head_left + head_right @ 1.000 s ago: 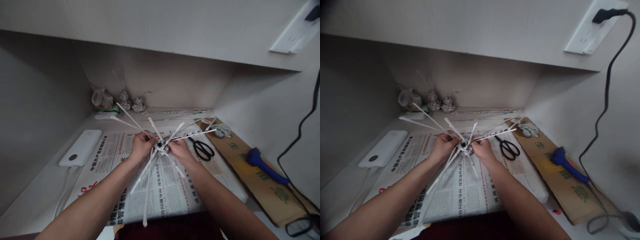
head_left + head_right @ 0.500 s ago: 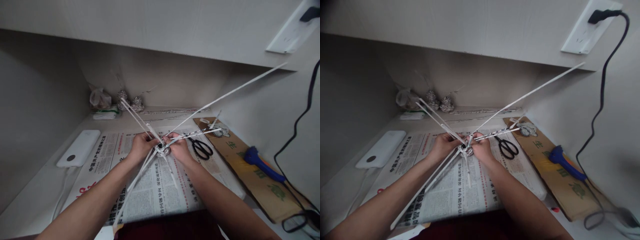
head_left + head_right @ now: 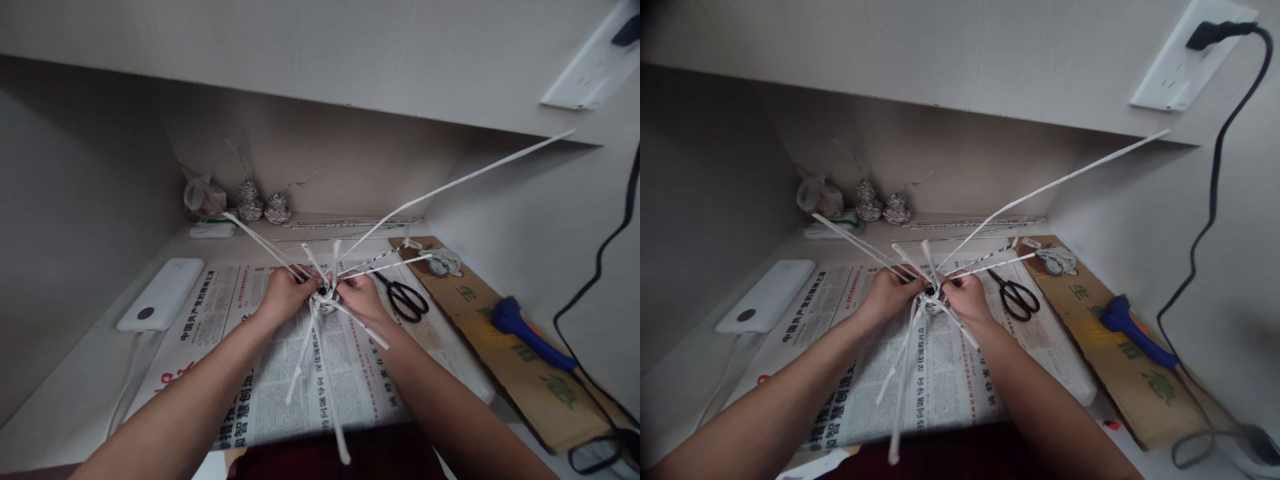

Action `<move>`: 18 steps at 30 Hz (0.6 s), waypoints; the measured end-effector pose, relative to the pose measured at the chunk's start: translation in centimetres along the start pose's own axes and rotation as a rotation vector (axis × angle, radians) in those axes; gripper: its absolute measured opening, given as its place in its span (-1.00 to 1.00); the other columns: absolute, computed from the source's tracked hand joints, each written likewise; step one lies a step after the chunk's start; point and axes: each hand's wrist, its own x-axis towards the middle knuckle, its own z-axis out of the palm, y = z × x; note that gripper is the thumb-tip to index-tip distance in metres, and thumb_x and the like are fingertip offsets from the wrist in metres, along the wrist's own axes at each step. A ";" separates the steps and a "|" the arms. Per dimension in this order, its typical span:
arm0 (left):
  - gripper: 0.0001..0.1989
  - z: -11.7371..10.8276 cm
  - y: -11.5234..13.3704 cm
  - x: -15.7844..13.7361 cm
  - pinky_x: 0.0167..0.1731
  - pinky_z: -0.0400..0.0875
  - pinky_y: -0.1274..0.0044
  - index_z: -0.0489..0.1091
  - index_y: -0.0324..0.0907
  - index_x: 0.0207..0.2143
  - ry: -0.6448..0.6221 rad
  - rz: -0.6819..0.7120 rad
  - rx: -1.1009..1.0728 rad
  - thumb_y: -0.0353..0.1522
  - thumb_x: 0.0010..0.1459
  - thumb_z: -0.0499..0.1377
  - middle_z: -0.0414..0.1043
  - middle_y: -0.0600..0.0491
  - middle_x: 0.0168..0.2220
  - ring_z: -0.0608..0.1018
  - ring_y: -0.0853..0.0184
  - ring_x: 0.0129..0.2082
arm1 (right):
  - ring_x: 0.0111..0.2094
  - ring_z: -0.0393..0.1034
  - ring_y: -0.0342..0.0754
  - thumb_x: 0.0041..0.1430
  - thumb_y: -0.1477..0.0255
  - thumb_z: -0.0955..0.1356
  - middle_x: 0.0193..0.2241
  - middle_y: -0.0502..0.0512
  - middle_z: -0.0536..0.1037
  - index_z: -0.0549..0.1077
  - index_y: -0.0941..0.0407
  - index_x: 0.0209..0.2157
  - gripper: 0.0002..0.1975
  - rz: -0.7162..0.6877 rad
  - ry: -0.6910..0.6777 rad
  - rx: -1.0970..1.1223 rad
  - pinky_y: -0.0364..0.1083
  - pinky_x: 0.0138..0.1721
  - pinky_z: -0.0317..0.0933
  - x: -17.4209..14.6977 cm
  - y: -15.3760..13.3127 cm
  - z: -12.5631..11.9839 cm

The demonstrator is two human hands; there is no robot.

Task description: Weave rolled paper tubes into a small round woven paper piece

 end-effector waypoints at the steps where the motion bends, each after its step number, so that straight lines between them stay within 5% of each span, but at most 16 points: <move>1: -0.83 0.0 -0.1 0.0 -0.44 0.38 0.55 0.61 -0.25 -0.37 0.006 -0.003 0.012 -0.33 0.03 0.28 0.63 -0.02 -0.43 0.60 0.28 -0.45 | -0.57 0.34 -0.11 -0.21 0.17 0.52 -0.64 -0.01 0.50 0.45 0.14 -0.60 -0.66 0.002 0.010 0.009 -0.13 -0.50 0.20 0.0 0.0 -0.1; 12: -0.89 -0.1 -0.1 0.0 -0.41 0.39 0.57 0.59 -0.21 -0.44 -0.034 0.050 0.059 -0.37 -0.01 0.26 0.62 0.02 -0.44 0.59 0.30 -0.42 | -0.58 0.33 -0.13 0.02 0.23 0.45 -0.61 -0.04 0.49 0.51 0.11 -0.48 -0.77 -0.189 0.008 -0.148 -0.17 -0.52 0.19 -0.8 0.2 -0.3; 18: -0.83 0.2 0.1 -0.1 -0.42 0.40 0.55 0.59 -0.24 -0.36 -0.074 -0.001 -0.041 -0.34 0.02 0.26 0.62 -0.01 -0.42 0.58 0.30 -0.45 | -0.59 0.30 -0.14 0.02 0.21 0.44 -0.64 -0.05 0.46 0.45 0.11 -0.54 -0.73 -0.148 -0.003 -0.092 -0.17 -0.53 0.18 0.0 0.4 -0.7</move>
